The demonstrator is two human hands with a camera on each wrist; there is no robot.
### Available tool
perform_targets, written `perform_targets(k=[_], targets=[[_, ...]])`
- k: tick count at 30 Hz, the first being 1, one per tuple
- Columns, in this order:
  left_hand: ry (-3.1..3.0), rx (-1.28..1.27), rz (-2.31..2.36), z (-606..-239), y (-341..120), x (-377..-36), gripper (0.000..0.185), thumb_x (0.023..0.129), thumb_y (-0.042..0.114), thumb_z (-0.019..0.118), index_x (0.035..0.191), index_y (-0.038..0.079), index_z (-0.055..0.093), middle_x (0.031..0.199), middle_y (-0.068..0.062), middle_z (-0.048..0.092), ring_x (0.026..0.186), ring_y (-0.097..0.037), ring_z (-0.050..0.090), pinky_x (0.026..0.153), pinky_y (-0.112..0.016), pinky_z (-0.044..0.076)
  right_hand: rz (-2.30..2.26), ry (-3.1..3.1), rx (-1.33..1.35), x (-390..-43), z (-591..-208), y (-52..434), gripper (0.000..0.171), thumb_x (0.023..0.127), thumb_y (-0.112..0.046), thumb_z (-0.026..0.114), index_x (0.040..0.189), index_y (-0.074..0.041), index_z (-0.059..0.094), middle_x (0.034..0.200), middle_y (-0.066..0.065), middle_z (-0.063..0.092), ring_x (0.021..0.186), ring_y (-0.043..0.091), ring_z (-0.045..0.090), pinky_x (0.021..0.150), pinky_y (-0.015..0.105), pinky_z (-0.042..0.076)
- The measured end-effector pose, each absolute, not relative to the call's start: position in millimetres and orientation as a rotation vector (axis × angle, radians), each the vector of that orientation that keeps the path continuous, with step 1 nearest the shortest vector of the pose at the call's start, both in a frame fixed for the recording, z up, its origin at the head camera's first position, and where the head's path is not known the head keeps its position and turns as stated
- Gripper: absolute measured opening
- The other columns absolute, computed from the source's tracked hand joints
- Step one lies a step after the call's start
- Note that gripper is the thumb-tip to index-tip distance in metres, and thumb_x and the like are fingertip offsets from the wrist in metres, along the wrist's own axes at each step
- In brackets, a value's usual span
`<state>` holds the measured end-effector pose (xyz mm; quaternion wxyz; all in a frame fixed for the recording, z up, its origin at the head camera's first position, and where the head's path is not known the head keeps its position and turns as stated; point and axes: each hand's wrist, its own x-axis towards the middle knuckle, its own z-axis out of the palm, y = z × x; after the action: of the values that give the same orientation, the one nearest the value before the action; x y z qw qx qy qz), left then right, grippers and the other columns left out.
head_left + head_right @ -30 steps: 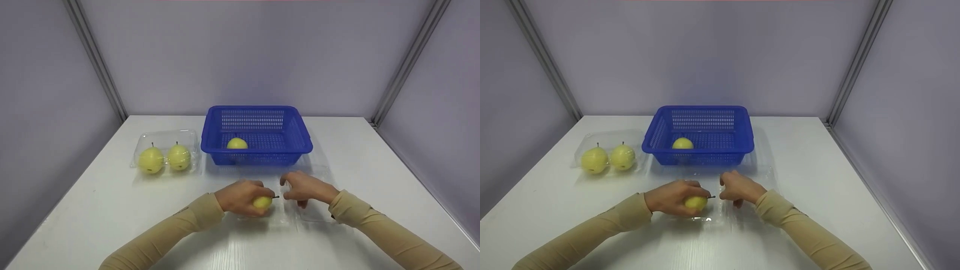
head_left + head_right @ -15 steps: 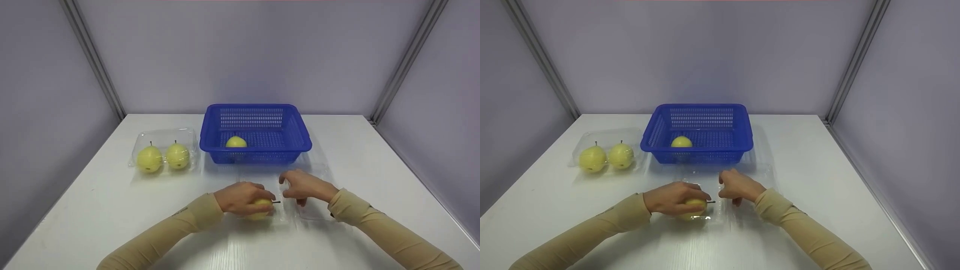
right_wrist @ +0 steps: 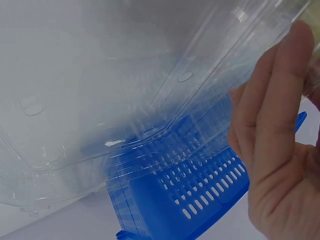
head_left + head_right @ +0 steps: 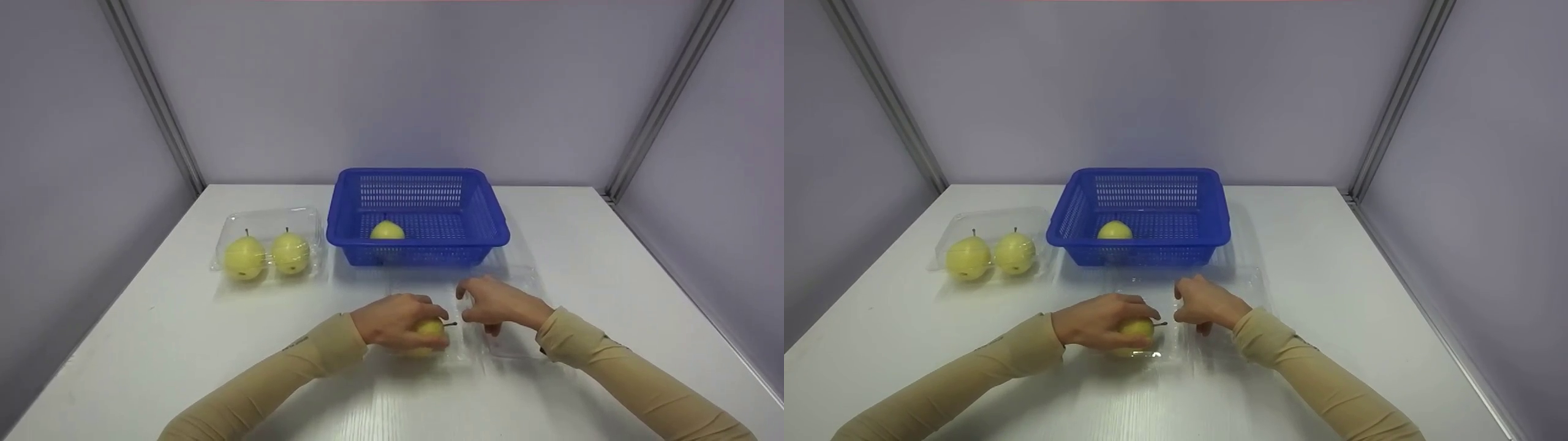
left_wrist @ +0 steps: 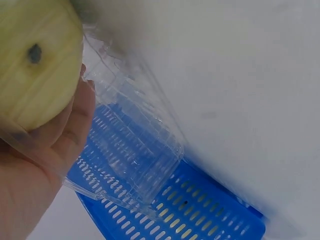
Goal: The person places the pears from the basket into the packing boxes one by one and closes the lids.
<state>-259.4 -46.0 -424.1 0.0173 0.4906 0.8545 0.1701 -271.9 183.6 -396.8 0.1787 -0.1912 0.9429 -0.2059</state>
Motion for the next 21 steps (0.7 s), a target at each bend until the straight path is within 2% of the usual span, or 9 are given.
perform_targets(k=[3, 6, 9, 12, 15, 21], targets=[[2.658, 1.534, 0.539, -422.3, -45.6, -260.0, 0.051, 0.094, 0.056, 0.054, 0.124, 0.018, 0.066, 0.103, 0.0, 0.068, 0.085, -0.009, 0.06, 0.075, -0.023, 0.05, -0.575, 2.671, -0.521, -270.8, -395.8, 183.4, 0.042, 0.081, -0.009, 0.064, 0.122, -0.001, 0.058, 0.099, 0.022, 0.063, 0.041, 0.014, 0.06, 0.044, 0.033, 0.053], [2.662, 1.523, 0.582, -418.7, -46.8, -261.9, 0.051, 0.096, 0.055, 0.051, 0.124, 0.016, 0.066, 0.107, -0.002, 0.069, 0.091, -0.011, 0.063, 0.084, -0.027, 0.052, -0.563, 2.673, -0.522, -270.7, -395.0, 183.1, 0.043, 0.08, -0.009, 0.062, 0.123, -0.001, 0.058, 0.101, 0.022, 0.064, 0.041, 0.015, 0.061, 0.043, 0.03, 0.052], [2.68, 1.503, 0.633, -413.9, -49.0, -266.2, 0.05, 0.1, 0.052, 0.045, 0.124, 0.013, 0.066, 0.111, -0.003, 0.069, 0.099, -0.014, 0.065, 0.091, -0.03, 0.052, -0.56, 2.665, -0.541, -271.9, -395.3, 182.6, 0.044, 0.081, -0.008, 0.063, 0.123, 0.0, 0.057, 0.076, 0.009, 0.065, 0.04, 0.015, 0.06, 0.042, 0.031, 0.052], [2.717, 1.477, 0.701, -407.5, -52.1, -270.5, 0.047, 0.103, 0.047, 0.041, 0.122, 0.012, 0.068, 0.112, -0.003, 0.069, 0.105, -0.017, 0.065, 0.094, -0.031, 0.051, -0.554, 2.662, -0.545, -272.3, -395.0, 182.6, 0.044, 0.081, -0.008, 0.063, 0.124, 0.001, 0.058, 0.072, 0.005, 0.063, 0.04, 0.015, 0.059, 0.043, 0.033, 0.053], [2.789, 1.468, 0.755, -400.6, -55.1, -275.5, 0.043, 0.104, 0.043, 0.043, 0.117, 0.013, 0.07, 0.109, -0.002, 0.07, 0.101, -0.016, 0.065, 0.09, -0.032, 0.052, -0.554, 2.659, -0.547, -272.3, -394.5, 182.9, 0.044, 0.082, -0.009, 0.063, 0.124, 0.001, 0.058, 0.073, 0.006, 0.064, 0.041, 0.014, 0.06, 0.045, 0.035, 0.054], [3.05, 1.389, 0.841, -388.9, -60.1, -291.4, 0.027, 0.099, 0.035, 0.057, 0.103, 0.013, 0.072, 0.092, 0.0, 0.07, 0.084, -0.015, 0.065, 0.075, -0.034, 0.054, -0.564, 2.666, -0.536, -271.5, -395.2, 183.4, 0.043, 0.081, -0.009, 0.063, 0.123, -0.001, 0.058, 0.074, 0.007, 0.064, 0.04, 0.015, 0.059, 0.045, 0.036, 0.054]])
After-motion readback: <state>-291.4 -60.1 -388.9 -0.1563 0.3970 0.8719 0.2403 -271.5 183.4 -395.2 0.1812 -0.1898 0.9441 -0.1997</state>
